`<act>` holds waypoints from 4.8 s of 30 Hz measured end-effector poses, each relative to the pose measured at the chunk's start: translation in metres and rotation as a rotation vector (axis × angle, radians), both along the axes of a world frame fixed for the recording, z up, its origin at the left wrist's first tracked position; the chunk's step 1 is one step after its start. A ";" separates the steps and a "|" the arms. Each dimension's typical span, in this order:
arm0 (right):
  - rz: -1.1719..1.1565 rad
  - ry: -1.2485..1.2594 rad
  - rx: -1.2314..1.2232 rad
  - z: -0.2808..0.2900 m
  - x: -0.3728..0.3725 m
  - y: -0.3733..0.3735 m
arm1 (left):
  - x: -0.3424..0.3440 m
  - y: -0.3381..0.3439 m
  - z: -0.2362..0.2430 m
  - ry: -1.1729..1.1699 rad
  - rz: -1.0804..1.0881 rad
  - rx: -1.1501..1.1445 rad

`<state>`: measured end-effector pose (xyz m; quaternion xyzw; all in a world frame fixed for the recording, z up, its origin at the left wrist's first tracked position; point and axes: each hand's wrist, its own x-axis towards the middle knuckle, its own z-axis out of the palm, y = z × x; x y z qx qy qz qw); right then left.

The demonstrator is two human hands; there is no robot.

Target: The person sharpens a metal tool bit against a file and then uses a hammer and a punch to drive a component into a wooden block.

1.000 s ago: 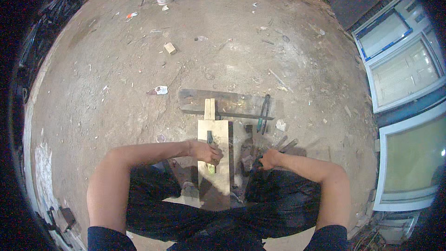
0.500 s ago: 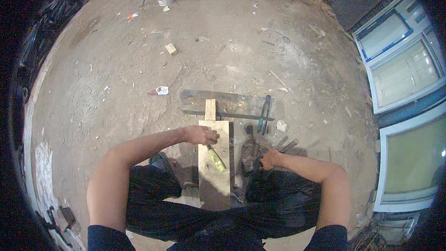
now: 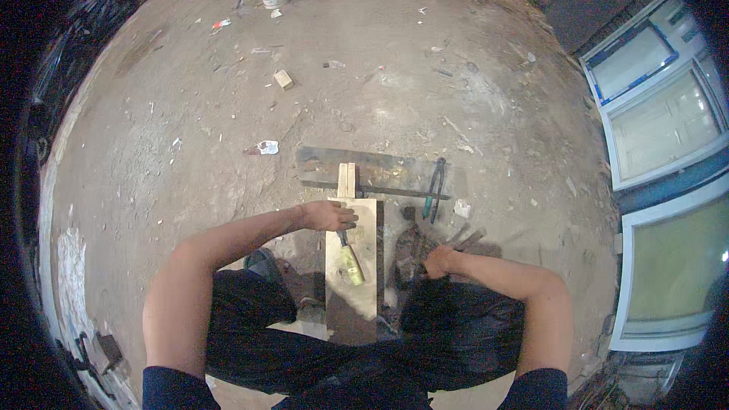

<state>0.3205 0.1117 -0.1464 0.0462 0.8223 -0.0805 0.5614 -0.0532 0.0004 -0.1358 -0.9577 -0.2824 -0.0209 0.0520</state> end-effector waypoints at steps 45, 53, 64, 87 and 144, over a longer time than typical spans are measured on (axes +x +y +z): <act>-0.001 0.029 0.055 0.037 -0.011 -0.011 | -0.011 -0.010 0.057 -0.265 0.095 -0.370; -0.024 0.090 0.062 0.022 0.000 -0.010 | -0.011 0.007 0.052 -0.214 0.229 -0.356; -0.077 0.021 0.075 0.022 -0.004 -0.011 | -0.008 0.007 0.037 -0.295 0.291 -0.352; 0.004 -0.074 0.055 0.029 -0.018 -0.011 | 0.007 0.010 0.039 0.023 0.355 -0.278; 0.001 -0.076 0.026 0.011 -0.007 -0.006 | -0.008 -0.013 0.002 -0.500 0.506 -0.650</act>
